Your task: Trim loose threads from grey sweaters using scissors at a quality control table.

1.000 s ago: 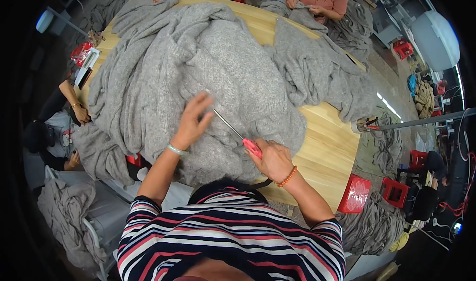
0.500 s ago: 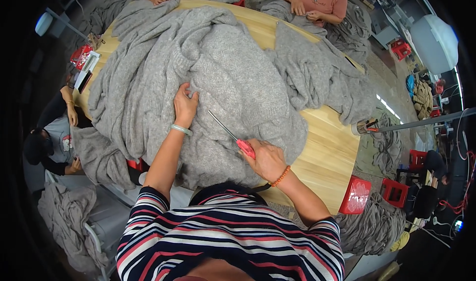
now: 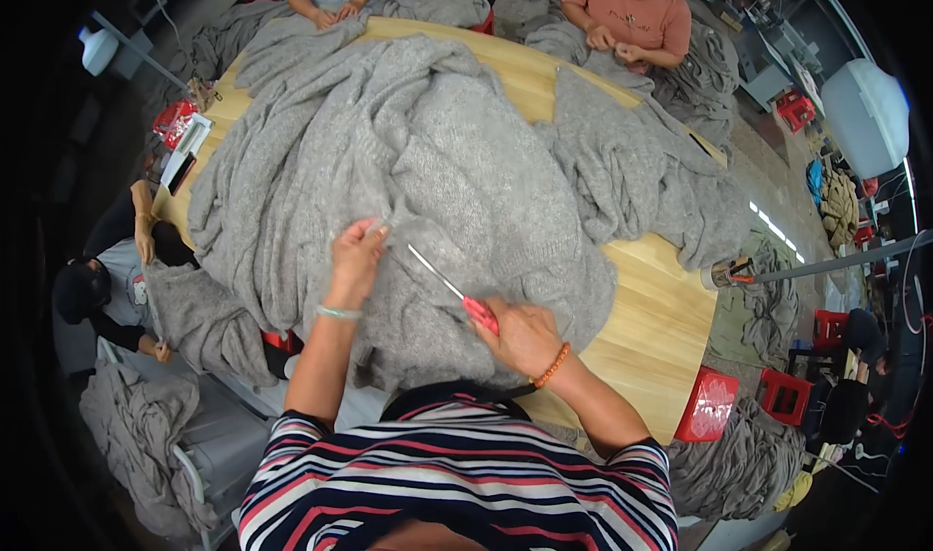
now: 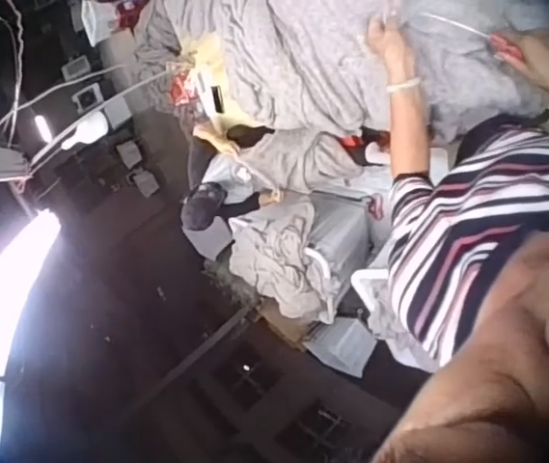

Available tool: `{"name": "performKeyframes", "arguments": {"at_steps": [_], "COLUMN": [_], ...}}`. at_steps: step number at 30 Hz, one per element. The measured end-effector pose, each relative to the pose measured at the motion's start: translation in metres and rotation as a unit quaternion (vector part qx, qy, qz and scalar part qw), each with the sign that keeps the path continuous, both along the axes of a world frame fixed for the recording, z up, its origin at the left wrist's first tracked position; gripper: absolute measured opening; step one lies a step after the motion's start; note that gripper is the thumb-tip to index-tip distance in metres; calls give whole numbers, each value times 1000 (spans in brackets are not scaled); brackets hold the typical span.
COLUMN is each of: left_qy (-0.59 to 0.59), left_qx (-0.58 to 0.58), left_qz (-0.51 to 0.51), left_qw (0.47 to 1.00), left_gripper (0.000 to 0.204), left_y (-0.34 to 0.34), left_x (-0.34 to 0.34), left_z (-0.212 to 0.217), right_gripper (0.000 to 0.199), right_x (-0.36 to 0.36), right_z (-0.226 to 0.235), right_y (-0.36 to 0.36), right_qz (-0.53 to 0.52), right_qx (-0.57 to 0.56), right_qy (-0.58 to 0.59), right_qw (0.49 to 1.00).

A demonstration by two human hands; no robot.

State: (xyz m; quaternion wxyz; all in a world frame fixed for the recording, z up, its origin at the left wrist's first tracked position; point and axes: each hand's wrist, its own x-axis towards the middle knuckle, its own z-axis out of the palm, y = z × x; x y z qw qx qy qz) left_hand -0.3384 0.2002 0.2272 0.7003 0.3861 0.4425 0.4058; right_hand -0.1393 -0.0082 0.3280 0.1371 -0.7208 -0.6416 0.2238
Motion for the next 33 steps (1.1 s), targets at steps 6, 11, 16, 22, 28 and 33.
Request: {"name": "performKeyframes", "arguments": {"at_steps": [6,11,16,22,28,33], "left_qy": [62,-90,-343,-165,133,466], "left_qx": [123,176,223,264,231,470], "left_qz": [-29,-55,275,528,111,56], "left_qw": [990,979,870,790,957,747], "left_gripper": [18,58,63,35,51,67], "left_y": [-18,-35,-30,-83,-43,8], "left_x": [-5,-67,-370,-384,-112,24], "left_z": [-15,46,45,103,87,53], "right_gripper": [33,38,39,38,35,35], "right_x": [1,3,7,18,12,6], "right_z": [1,-8,-13,-30,-23,-11], "right_y": [-8,-18,-27,-11,-1,-12], "right_qz": [-3,-35,-39,-39,-31,-52], "right_qx": [-21,-22,-23,16,30,17], "right_qy": [-10,19,37,64,52,23], "right_qw": [1000,999,998,997,998,998]}}
